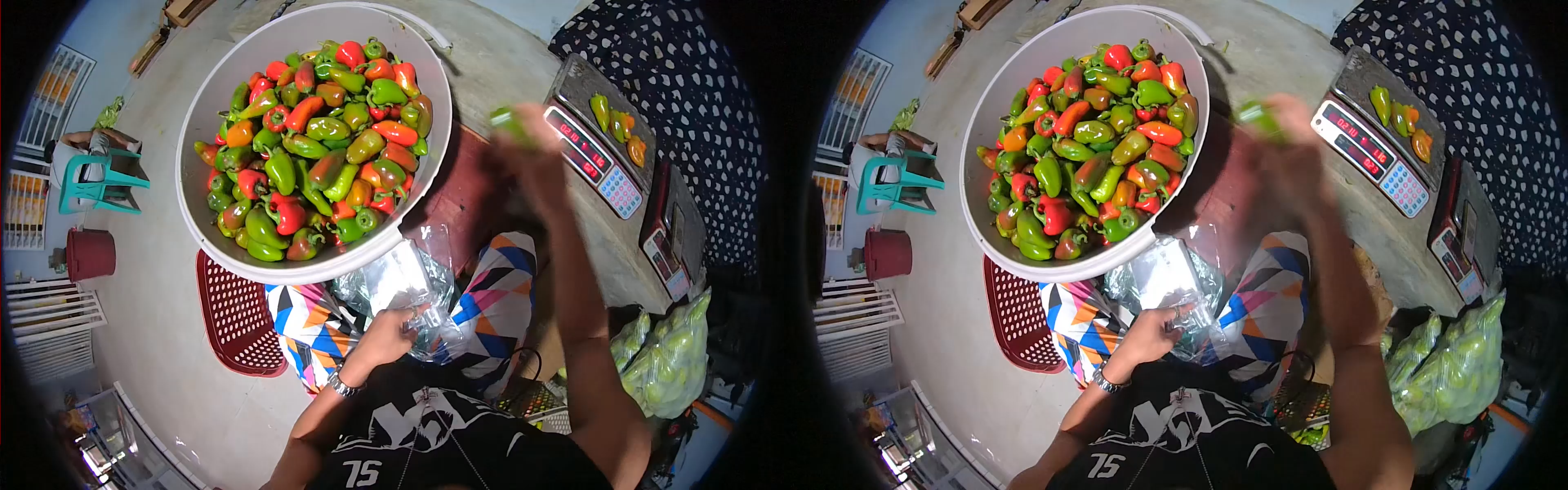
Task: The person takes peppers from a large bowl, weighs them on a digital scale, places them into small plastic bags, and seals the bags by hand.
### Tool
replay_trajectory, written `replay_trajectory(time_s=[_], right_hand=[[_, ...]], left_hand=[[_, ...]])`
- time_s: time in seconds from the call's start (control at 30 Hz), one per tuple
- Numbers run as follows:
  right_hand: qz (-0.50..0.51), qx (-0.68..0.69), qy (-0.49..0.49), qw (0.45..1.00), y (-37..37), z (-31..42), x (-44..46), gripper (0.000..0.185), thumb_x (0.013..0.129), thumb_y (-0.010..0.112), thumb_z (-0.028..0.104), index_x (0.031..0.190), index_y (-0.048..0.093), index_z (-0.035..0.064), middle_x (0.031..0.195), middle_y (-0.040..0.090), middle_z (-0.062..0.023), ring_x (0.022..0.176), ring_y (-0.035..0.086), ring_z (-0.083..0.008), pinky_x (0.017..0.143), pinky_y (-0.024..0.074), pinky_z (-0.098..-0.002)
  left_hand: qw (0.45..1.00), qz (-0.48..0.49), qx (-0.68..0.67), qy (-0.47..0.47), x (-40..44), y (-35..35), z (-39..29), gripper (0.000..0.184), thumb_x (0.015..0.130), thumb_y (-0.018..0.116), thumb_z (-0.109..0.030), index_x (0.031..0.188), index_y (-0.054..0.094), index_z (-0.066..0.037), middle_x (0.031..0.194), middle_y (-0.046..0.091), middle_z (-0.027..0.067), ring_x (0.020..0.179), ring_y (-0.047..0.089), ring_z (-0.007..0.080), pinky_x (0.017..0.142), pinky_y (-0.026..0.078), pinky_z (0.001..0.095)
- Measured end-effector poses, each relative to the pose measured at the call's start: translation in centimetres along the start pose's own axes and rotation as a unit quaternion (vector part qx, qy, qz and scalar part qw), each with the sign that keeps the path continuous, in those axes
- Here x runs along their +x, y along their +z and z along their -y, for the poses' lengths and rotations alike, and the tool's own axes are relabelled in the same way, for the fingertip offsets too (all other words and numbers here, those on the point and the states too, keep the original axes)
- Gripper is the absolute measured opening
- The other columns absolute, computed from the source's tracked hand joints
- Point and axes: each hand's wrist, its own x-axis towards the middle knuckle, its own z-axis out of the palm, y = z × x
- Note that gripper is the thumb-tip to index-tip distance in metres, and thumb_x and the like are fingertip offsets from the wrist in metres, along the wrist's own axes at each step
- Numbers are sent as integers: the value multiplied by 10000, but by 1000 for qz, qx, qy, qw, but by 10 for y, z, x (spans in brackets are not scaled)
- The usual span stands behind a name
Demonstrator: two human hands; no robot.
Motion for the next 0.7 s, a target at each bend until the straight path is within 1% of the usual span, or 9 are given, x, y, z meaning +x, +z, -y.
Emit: replay_trajectory(time_s=[0.1, 0.17, 0.3, 0.33, 0.43, 0.5, 0.57, 0.63, 0.7], right_hand=[[93, -119, -179, 972, 88, 37, -36, 451, 846, 821, 121, 1261, 651, 71, 1173, 700, -132, 1069, 702, -299, 924, 563, -394], [157, -30, -124, 979, 120, 48, -38, 504, 835, 831, 137, 1297, 639, 74, 1219, 683, -176, 1122, 689, -334, 959, 550, -408], [18, -189, -227, 955, 157, 37, -53, 434, 811, 818, 123, 1211, 663, 56, 1155, 656, -165, 979, 658, -344, 854, 544, -424], [-10, -74, -181, 981, 159, 50, -60, 362, 785, 833, 135, 1110, 693, 56, 1065, 674, -131, 869, 654, -301, 782, 527, -375], [173, 145, 30, 974, 116, 115, -101, 285, 796, 787, 131, 1066, 708, 85, 1039, 685, -111, 882, 668, -280, 742, 520, -356], [236, 90, -86, 964, 92, 150, -124, 142, 852, 682, 230, 956, 716, 140, 826, 617, -72, 741, 616, -247, 652, 467, -345], [259, 461, -68, 846, 76, 204, -141, 148, 947, 633, 264, 899, 729, 161, 717, 565, -66, 691, 586, -218, 647, 457, -320], [230, 631, -118, 731, 80, 223, -145, 268, 970, 629, 402, 922, 755, 170, 673, 537, -47, 598, 511, -171, 569, 384, -304], [190, 634, -199, 723, 97, 233, -145, 424, 924, 667, 565, 986, 775, 159, 676, 538, -20, 486, 425, -128, 447, 279, -302]], left_hand=[[1000, -8, 8, 4, -3, -3, -8, 601, 815, 669, 25, 1392, 653, -142, 700, 570, 208, 611, 485, 144, 626, 468, 321], [1000, -22, 9, 4, -7, -2, -6, 588, 822, 673, 21, 1389, 655, -134, 688, 567, 189, 608, 483, 138, 621, 466, 318], [999, -25, -17, -26, -19, -4, -11, 546, 841, 689, 25, 1367, 673, -120, 656, 549, 128, 608, 484, 115, 610, 462, 316], [999, -25, -5, -30, -21, -3, -5, 610, 803, 663, 11, 1389, 655, -159, 815, 655, 263, 675, 667, 341, 700, 535, 378], [998, -29, -38, -43, -27, 2, 15, 573, 808, 680, 6, 1362, 671, -136, 807, 662, 253, 673, 676, 338, 682, 534, 378], [999, -32, -5, -20, -26, 2, 21, 551, 808, 702, 2, 1346, 681, -120, 765, 649, 233, 633, 645, 293, 651, 520, 384], [998, -3, -22, -59, -26, -7, 2, 570, 805, 705, 4, 1359, 677, -129, 724, 621, 220, 589, 593, 244, 627, 502, 375], [998, -4, -19, -51, -25, -5, 3, 613, 798, 706, 7, 1390, 658, -143, 707, 595, 215, 583, 557, 231, 627, 493, 360], [999, -6, -19, -42, -22, -3, 2, 630, 794, 711, 6, 1402, 649, -148, 701, 588, 209, 585, 550, 232, 628, 491, 355]])
